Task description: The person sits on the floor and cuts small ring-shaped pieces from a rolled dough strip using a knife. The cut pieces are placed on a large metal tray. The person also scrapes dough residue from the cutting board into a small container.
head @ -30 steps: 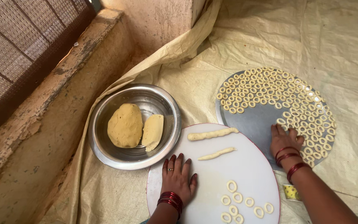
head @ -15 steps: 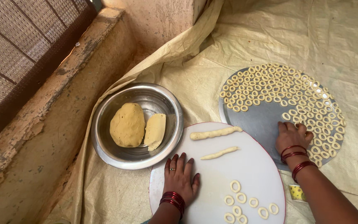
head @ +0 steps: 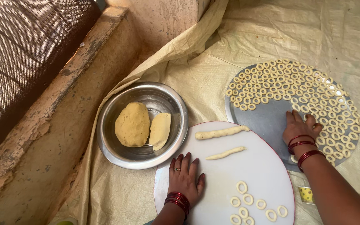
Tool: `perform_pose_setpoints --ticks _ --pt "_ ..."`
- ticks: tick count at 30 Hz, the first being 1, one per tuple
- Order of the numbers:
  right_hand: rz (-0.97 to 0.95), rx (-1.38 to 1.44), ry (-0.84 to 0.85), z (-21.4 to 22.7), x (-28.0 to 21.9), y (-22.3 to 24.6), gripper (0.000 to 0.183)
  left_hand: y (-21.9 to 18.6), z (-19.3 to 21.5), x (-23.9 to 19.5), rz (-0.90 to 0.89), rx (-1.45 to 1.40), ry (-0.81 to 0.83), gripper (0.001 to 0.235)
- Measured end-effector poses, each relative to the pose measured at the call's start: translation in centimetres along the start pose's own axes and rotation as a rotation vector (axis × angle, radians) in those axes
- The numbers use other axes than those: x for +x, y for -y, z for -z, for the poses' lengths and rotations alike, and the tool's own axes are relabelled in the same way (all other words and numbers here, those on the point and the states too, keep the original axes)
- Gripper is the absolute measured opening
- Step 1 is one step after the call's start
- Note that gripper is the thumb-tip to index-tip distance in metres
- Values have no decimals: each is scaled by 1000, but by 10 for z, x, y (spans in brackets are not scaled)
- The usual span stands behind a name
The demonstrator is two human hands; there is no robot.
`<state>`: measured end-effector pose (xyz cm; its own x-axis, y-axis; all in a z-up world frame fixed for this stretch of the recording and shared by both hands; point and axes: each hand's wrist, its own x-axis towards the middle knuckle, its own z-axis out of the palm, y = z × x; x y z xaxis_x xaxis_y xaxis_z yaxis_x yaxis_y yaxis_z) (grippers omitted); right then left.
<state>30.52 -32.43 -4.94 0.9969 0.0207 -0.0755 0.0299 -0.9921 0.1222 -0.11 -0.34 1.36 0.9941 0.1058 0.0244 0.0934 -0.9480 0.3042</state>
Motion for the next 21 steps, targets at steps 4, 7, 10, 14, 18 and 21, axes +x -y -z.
perform_pose_setpoints --ticks 4,7,10,14,18,21 --pt "-2 0 16 -1 5 0 71 0 -1 -1 1 -12 -10 56" --pt "17 -43 -22 0 1 0 62 0 -1 0 -2 -14 -27 56" --pt "-14 -103 -40 3 -7 1 50 0 -2 0 -5 -16 -31 56" --pt "-75 -98 -33 8 -10 4 47 1 -1 -1 -2 -17 -23 56" --pt "-99 -87 36 16 4 1 56 -1 0 0 15 -22 16 56" --pt "-102 -66 84 13 14 1 61 0 0 0 9 -25 3 56"
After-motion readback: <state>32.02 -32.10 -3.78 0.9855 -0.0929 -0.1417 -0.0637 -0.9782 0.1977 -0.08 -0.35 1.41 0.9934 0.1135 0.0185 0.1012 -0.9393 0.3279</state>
